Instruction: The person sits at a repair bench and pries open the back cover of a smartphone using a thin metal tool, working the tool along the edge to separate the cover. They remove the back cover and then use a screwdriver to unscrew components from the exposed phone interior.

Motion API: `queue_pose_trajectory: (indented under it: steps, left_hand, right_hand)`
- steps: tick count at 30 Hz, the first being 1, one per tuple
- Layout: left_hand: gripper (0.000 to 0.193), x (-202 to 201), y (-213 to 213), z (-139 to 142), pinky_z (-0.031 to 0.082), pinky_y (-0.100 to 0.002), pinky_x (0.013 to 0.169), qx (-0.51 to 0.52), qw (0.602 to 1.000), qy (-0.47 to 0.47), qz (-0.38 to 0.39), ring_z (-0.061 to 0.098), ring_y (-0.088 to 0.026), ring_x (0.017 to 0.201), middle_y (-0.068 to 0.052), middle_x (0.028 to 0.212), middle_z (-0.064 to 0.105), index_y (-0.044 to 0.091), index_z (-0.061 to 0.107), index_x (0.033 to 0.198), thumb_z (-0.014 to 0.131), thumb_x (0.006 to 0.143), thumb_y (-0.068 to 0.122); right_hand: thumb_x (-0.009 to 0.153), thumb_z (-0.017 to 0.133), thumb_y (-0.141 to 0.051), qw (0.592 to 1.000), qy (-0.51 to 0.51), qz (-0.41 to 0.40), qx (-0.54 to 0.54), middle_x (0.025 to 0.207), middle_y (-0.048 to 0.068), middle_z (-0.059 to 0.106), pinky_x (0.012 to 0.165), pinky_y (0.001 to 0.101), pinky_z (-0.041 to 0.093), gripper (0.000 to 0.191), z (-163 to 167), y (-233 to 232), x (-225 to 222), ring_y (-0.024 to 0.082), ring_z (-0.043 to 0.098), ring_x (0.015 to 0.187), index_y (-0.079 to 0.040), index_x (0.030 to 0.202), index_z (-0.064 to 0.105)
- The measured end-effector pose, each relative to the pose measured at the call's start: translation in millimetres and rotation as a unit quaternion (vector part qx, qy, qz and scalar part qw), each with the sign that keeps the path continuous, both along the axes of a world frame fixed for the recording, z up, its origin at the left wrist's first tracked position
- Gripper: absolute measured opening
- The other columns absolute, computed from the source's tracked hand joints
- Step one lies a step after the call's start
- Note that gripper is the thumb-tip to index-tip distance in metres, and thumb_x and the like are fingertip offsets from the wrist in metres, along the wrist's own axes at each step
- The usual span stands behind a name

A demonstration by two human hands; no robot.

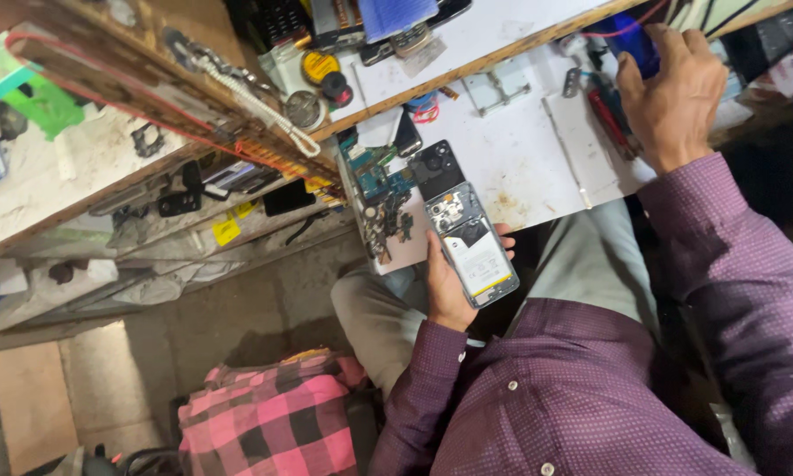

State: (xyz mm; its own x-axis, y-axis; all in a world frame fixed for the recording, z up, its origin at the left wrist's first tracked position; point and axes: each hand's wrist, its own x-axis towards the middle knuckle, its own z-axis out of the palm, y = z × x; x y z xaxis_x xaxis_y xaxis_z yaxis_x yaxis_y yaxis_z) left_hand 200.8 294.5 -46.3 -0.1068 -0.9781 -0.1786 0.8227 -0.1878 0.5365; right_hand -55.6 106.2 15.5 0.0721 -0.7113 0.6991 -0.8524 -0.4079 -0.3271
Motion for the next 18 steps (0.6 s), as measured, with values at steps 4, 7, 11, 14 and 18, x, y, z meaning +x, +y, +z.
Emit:
queue_pose_trajectory:
  steps: [4,7,11,14,18]
  left_hand:
    - [0.084,-1.3,-3.4,0.3,0.055,-0.048,0.101,0.013,1.000,0.007,-0.003,0.067,-0.035,0.113,-0.026,0.131,0.064,-0.003,0.051,0.145,0.028,0.106,0.068]
    - [0.085,-1.2,-3.6,0.8,0.054,-0.048,0.101,0.019,1.000,-0.002,-0.001,0.067,-0.035,0.113,-0.026,0.131,0.064,-0.002,0.050,0.145,0.027,0.106,0.069]
    - [0.084,-1.4,-4.9,-1.4,0.055,-0.049,0.100,0.029,1.000,-0.002,-0.003,0.067,-0.035,0.113,-0.026,0.131,0.064,0.000,0.049,0.147,0.027,0.105,0.069]
    - [0.083,-1.8,-5.7,-4.3,0.055,-0.049,0.100,0.023,1.000,0.005,-0.005,0.067,-0.036,0.113,-0.026,0.132,0.063,0.000,0.048,0.147,0.028,0.105,0.069]
    - [0.083,-1.6,-8.5,-6.8,0.055,-0.049,0.100,0.030,0.999,0.014,-0.011,0.067,-0.036,0.113,-0.026,0.133,0.063,0.001,0.048,0.148,0.028,0.105,0.069]
  right_hand:
    - [0.096,0.077,-0.005,0.996,-0.091,0.003,-0.006,0.098,0.019,0.063,0.073,0.0381,0.054,0.025,7.6,16.8,-14.2,0.031,0.067,0.081,0.005,0.118,0.073]
    - [0.097,0.074,-0.001,0.994,-0.110,-0.007,-0.024,0.099,0.017,0.064,0.076,0.0347,0.055,0.023,5.4,43.5,-25.9,0.027,0.067,0.084,0.005,0.119,0.071]
    - [0.105,0.084,-0.002,0.989,-0.128,-0.074,0.013,0.095,0.018,0.064,0.070,0.0381,0.051,0.018,-2.4,83.8,-40.2,0.029,0.064,0.077,0.009,0.116,0.075]
    - [0.114,0.074,-0.006,0.938,-0.332,-0.051,0.085,0.100,0.014,0.064,0.070,0.0285,0.055,0.018,-14.0,108.8,-48.7,0.023,0.069,0.081,0.009,0.124,0.072]
    - [0.112,0.067,-0.013,0.789,-0.593,0.018,0.160,0.108,0.014,0.070,0.078,0.0320,0.062,0.022,-41.2,129.8,-65.1,0.024,0.072,0.083,0.006,0.122,0.062]
